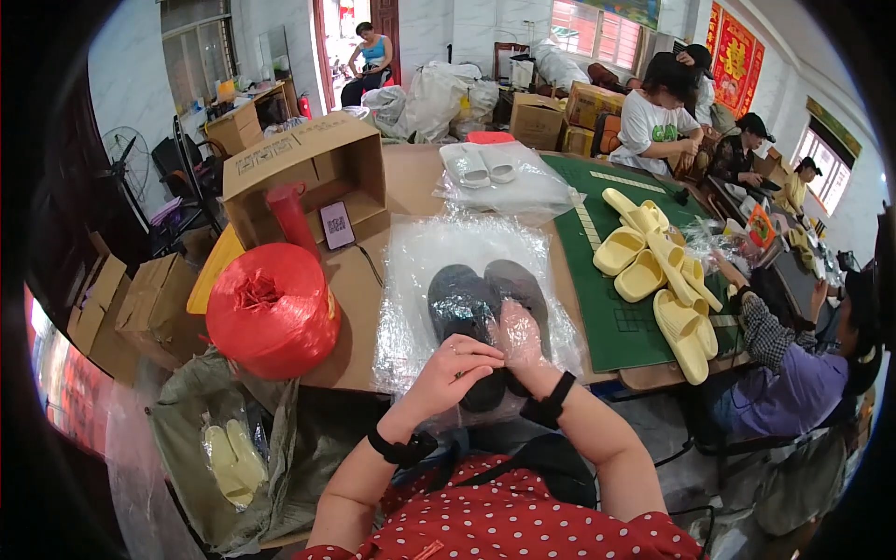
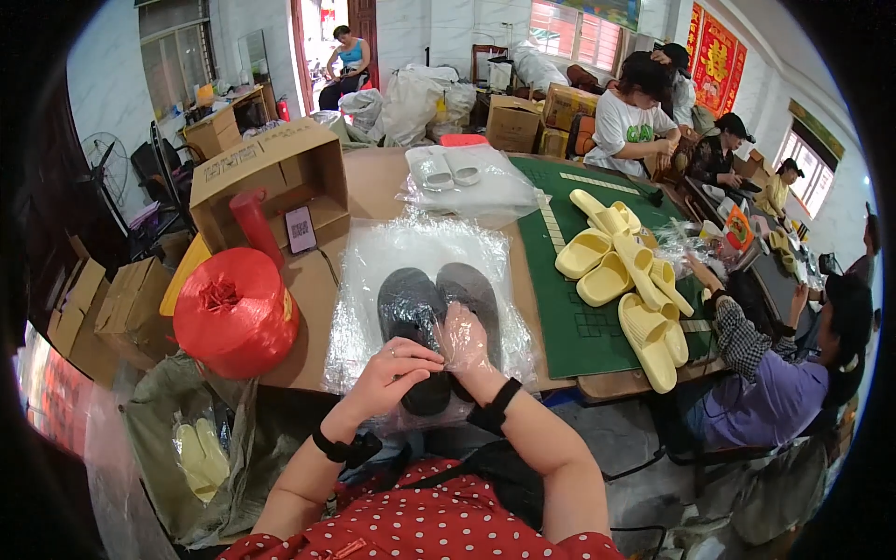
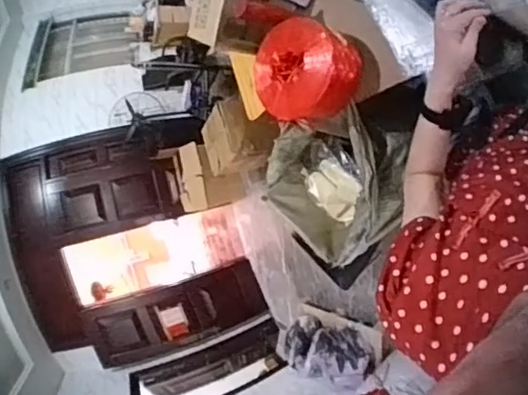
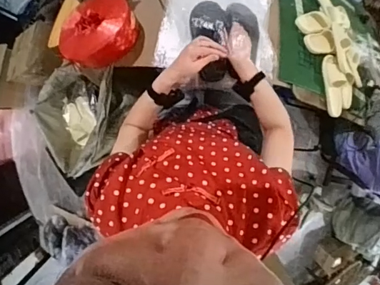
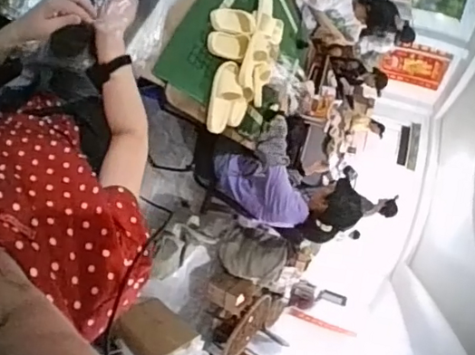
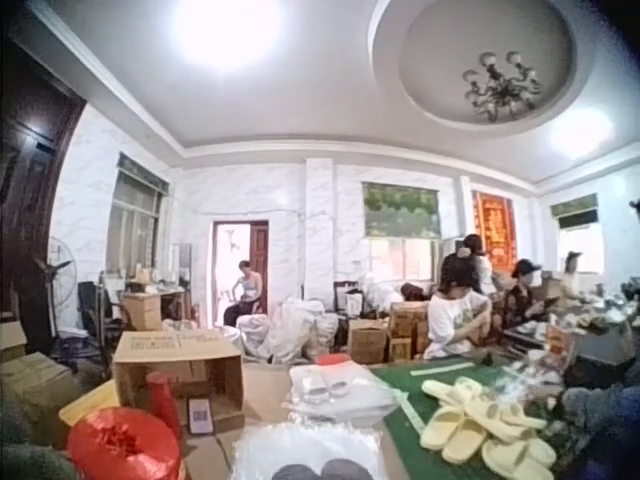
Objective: The recorder takes various colors of sandals from a large bag and places them into individual plastic sleeves on a work table.
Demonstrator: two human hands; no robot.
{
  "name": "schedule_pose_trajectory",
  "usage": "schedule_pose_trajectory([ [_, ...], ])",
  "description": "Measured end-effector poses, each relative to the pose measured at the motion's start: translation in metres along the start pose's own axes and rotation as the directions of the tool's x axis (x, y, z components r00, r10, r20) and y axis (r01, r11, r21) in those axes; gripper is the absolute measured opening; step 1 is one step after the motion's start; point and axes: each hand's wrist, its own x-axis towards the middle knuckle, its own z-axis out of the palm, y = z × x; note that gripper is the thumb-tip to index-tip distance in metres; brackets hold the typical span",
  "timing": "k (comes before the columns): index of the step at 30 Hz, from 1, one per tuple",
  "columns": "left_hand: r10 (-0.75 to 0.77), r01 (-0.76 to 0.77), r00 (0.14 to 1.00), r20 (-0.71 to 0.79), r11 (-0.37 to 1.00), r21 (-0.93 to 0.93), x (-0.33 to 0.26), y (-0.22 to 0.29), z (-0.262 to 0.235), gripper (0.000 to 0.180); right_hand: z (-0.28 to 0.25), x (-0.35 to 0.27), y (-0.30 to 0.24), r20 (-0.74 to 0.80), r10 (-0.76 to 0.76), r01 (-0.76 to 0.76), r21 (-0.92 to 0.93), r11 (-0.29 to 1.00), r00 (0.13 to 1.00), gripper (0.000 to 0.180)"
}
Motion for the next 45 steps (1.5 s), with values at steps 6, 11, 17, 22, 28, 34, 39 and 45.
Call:
schedule_pose_trajectory([
  [6, 0.029, -0.028, 0.998, 0.057, 0.999, -0.019, -0.005, -0.006, -0.02, 0.012, 0.021, 0.048, -0.011, 0.006, 0.179, -0.179, 0.001, 0.984, 0.984, 0.039],
  [11, -0.091, 0.111, 0.985, -0.144, 0.985, 0.134, -0.031, -0.024, -0.036, 0.015, 0.005, 0.013, -0.016, 0.07, 0.04, -0.043, 0.049, 0.998, 0.997, 0.055],
  [17, -0.287, 0.354, 0.926, -0.245, 0.884, 0.305, -0.071, -0.017, -0.031, 0.043, -0.117, -0.057, -0.026, 0.296, -0.266, 0.067, 0.544, 0.837, 0.918, 0.035],
  [22, -0.506, 0.486, 0.788, -0.351, 0.861, -0.15, -0.1, -0.03, -0.023, 0.04, -0.176, -0.09, 0.024, 0.291, 0.127, -0.225, 0.336, 0.914, 0.948, 0.034],
  [28, -0.433, 0.356, 0.795, -0.425, 0.9, -0.251, -0.103, -0.046, -0.015, 0.039, -0.141, -0.102, 0.057, 0.185, -0.005, -0.049, 0.288, 0.956, 0.983, 0.059],
  [34, -0.475, 0.386, 0.784, -0.4, 0.878, -0.284, -0.1, -0.036, -0.015, 0.034, -0.129, -0.09, 0.052, 0.245, -0.24, 0.142, 0.36, 0.922, 0.939, 0.026],
  [39, -0.38, 0.322, 0.856, -0.352, 0.923, -0.213, -0.107, -0.041, -0.017, 0.03, -0.113, -0.099, 0.075, 0.083, -0.113, 0.063, 0.46, 0.886, 0.99, 0.012],
  [45, -0.269, 0.254, 0.923, -0.276, 0.963, -0.088, -0.094, -0.025, -0.022, 0.02, -0.096, -0.101, 0.079, 0.166, 0.246, -0.296, 0.568, 0.768, 0.955, 0.008],
])
